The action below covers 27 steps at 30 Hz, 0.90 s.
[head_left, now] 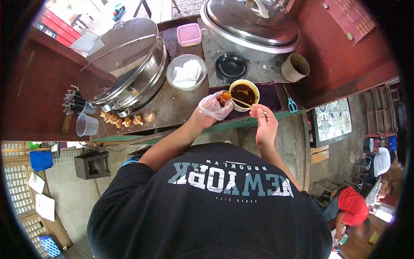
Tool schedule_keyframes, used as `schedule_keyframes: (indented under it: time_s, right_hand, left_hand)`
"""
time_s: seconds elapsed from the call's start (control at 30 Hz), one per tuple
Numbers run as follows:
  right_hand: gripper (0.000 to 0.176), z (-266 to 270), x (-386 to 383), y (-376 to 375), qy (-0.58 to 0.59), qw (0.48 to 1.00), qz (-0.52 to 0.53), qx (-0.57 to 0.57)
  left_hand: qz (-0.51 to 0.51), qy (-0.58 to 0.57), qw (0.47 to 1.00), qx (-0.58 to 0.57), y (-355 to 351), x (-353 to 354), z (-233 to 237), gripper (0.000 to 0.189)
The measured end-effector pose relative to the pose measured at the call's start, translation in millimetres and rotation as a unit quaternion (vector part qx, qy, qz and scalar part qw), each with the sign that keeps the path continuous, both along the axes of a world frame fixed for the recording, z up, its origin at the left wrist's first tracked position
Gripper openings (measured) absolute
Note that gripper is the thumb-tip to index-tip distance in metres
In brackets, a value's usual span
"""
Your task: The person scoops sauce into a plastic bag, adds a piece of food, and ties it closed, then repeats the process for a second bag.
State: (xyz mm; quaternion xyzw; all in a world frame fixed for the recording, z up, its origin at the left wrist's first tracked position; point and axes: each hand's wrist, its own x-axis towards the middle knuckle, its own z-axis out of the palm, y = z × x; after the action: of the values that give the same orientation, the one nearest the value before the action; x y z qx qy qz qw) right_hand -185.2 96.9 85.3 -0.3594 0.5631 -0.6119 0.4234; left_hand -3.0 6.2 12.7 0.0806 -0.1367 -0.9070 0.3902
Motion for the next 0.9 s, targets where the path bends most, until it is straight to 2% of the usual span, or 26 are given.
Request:
schedule_keyframes:
  time_s: [0.13, 0.23, 0.37, 0.43, 0.53, 0.63, 0.73, 0.87, 0.9]
  right_hand:
    - [0.017, 0.7, 4.3, 2.3, 0.06, 0.995, 0.025, -0.074]
    - [0.018, 4.4, 3.5, 3.3, 0.046, 0.997, 0.022, -0.06]
    - [0.019, -7.6, -2.5, -1.3, -0.118, 0.993, -0.008, -0.008]
    - [0.02, -9.9, -5.6, -2.9, -0.198, 0.98, -0.027, 0.017]
    - [0.021, -11.2, -11.9, -2.3, -0.256, 0.966, -0.023, 0.015]
    - [0.022, -8.3, -16.4, -2.4, -0.256, 0.966, -0.043, -0.001]
    - [0.021, -16.7, -24.0, -5.5, -0.195, 0.978, -0.067, -0.034]
    - [0.02, -24.8, -25.8, -8.6, 0.015, 0.995, -0.097, -0.021]
    - [0.02, -26.8, -25.2, -8.2, 0.03, 0.996, -0.087, -0.017]
  left_hand:
    - [-0.016, 0.01, 1.0, 0.019, -4.0, 1.8, -7.1, 0.041]
    - [-0.01, 0.001, 1.0, 0.024, -4.6, 1.7, -13.6, 0.04]
    - [-0.008, 0.042, 0.998, 0.048, -0.7, 2.0, -6.4, 0.037]
    - [0.003, 0.028, 0.999, 0.025, -0.4, 1.4, -10.9, 0.045]
    - [0.005, 0.01, 1.0, 0.025, -2.9, 0.9, -15.8, 0.048]
    - [0.006, 0.022, 1.0, 0.008, -2.8, 0.0, -14.4, 0.045]
    - [0.008, 0.038, 0.999, -0.006, -1.2, -1.1, -10.0, 0.039]
    - [0.001, 0.023, 0.999, 0.03, -5.3, -2.0, -15.0, 0.032]
    - [-0.001, 0.023, 0.999, 0.033, -5.6, -2.1, -14.1, 0.03]
